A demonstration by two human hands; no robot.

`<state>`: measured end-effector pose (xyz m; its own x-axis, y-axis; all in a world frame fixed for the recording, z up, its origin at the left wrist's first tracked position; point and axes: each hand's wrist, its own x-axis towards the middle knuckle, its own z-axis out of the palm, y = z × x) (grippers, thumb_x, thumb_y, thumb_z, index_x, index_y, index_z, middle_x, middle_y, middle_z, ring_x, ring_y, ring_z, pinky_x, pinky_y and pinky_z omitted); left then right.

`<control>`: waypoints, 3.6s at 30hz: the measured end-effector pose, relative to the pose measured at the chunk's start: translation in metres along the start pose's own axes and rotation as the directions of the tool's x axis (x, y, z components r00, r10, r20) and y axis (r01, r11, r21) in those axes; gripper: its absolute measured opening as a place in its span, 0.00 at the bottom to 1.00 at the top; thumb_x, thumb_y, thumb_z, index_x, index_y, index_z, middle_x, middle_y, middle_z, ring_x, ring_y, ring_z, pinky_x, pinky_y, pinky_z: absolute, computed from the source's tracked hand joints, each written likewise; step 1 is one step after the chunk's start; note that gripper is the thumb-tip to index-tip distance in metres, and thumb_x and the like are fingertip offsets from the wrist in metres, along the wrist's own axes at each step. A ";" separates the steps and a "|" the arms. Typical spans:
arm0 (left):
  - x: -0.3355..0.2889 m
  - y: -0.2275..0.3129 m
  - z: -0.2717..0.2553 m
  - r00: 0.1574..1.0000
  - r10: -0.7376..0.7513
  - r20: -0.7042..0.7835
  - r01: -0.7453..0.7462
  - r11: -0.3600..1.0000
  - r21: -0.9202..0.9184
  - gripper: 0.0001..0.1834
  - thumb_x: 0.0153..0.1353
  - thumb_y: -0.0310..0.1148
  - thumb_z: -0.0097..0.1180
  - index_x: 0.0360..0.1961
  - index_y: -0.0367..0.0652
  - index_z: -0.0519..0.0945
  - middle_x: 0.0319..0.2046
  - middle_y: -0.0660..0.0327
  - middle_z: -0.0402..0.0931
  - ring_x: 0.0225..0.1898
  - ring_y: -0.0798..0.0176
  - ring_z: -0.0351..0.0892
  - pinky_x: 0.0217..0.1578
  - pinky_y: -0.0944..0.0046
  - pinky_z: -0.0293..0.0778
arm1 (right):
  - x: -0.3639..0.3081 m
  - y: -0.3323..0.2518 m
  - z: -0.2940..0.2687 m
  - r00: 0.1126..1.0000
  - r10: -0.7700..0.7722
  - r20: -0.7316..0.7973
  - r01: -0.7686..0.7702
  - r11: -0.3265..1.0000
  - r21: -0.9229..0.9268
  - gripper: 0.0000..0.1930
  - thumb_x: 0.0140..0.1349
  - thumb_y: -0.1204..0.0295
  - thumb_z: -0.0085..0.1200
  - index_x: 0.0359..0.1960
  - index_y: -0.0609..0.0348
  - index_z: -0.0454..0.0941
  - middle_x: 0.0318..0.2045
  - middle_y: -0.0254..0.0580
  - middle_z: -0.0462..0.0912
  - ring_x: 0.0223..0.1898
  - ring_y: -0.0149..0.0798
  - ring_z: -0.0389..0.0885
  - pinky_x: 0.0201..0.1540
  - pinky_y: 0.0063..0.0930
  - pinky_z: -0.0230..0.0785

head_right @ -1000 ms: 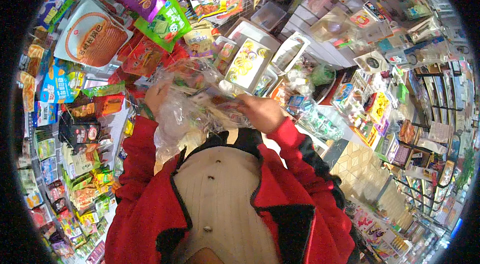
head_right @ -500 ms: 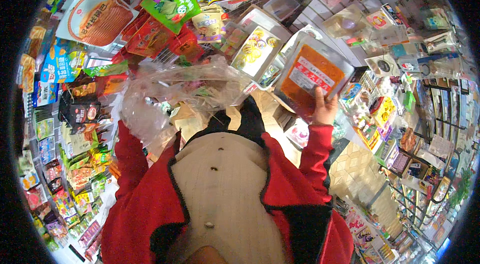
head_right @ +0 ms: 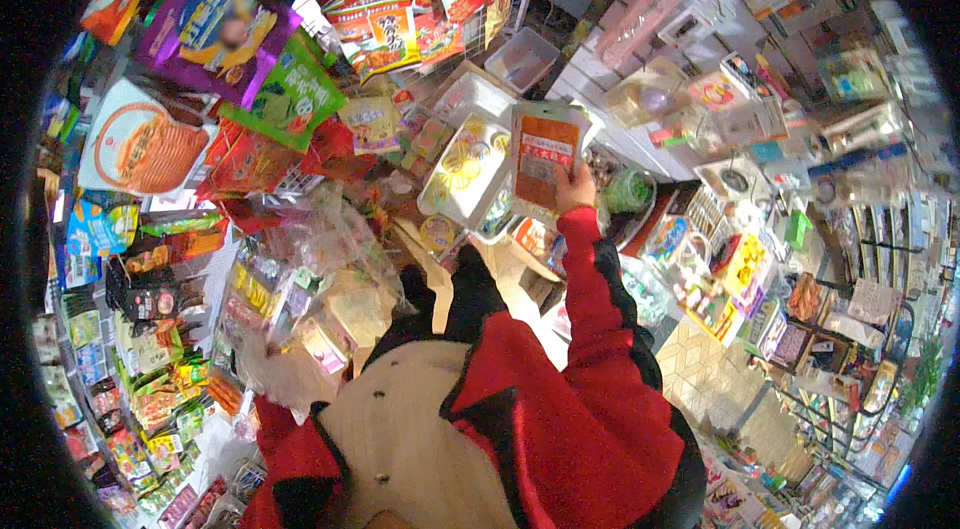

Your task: The person picks various snack packages from shelves and places them into a plastic bag. They handle multiple items one at a time, including chips, cookies, and other packaged snacks, then return some items to the shelf.

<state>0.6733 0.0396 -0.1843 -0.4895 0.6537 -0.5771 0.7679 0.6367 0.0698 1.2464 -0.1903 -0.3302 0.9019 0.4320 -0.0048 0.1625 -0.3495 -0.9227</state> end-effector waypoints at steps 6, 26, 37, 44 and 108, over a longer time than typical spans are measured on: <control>-0.003 -0.096 0.053 0.914 0.385 -0.130 -0.406 0.845 -0.348 0.16 0.59 0.45 0.49 0.39 0.47 0.81 0.19 0.64 0.73 0.17 0.67 0.68 0.16 0.64 0.64 | 0.137 0.007 0.074 0.944 -0.137 0.299 0.291 0.772 -0.565 0.16 0.60 0.55 0.47 0.46 0.44 0.72 0.31 0.55 0.80 0.35 0.58 0.78 0.36 0.48 0.70; -0.033 -0.165 0.114 0.992 0.051 0.120 -0.016 0.961 -0.274 0.17 0.59 0.42 0.49 0.46 0.46 0.78 0.18 0.64 0.71 0.17 0.70 0.66 0.16 0.69 0.62 | 0.254 0.157 0.226 0.837 0.183 0.516 0.256 0.702 -0.664 0.21 0.57 0.62 0.52 0.53 0.48 0.69 0.43 0.53 0.79 0.46 0.55 0.76 0.46 0.44 0.69; -0.011 -0.202 0.115 0.977 0.156 0.144 -0.025 0.760 -0.649 0.19 0.60 0.42 0.50 0.50 0.44 0.76 0.21 0.66 0.70 0.18 0.72 0.64 0.17 0.72 0.60 | 0.215 0.158 0.190 0.883 0.275 0.381 0.118 0.655 -0.746 0.29 0.50 0.74 0.56 0.56 0.57 0.62 0.54 0.57 0.68 0.57 0.55 0.67 0.56 0.44 0.64; 0.002 -0.188 0.092 0.998 -0.061 0.034 0.070 0.829 -0.555 0.25 0.60 0.44 0.51 0.58 0.47 0.68 0.27 0.63 0.75 0.20 0.71 0.67 0.20 0.69 0.66 | 0.041 0.096 0.132 0.820 -0.106 0.563 0.350 0.871 -0.345 0.22 0.54 0.68 0.57 0.50 0.65 0.70 0.45 0.57 0.76 0.49 0.53 0.73 0.52 0.40 0.66; 0.022 -0.358 0.095 0.766 0.619 -0.174 -0.107 -0.143 -0.984 0.21 0.63 0.42 0.43 0.53 0.43 0.70 0.42 0.59 0.75 0.43 0.60 0.73 0.44 0.58 0.70 | -0.597 -0.240 0.129 -0.153 -0.375 0.914 0.093 0.915 0.391 0.18 0.69 0.66 0.39 0.58 0.53 0.69 0.36 0.30 0.75 0.32 0.21 0.66 0.36 0.17 0.63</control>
<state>0.4269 -0.2129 -0.2992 0.0282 0.9658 -0.2577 -0.4642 0.2410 0.8523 0.6177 -0.2572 -0.1552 -0.5649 0.8252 -0.0052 0.0758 0.0456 -0.9961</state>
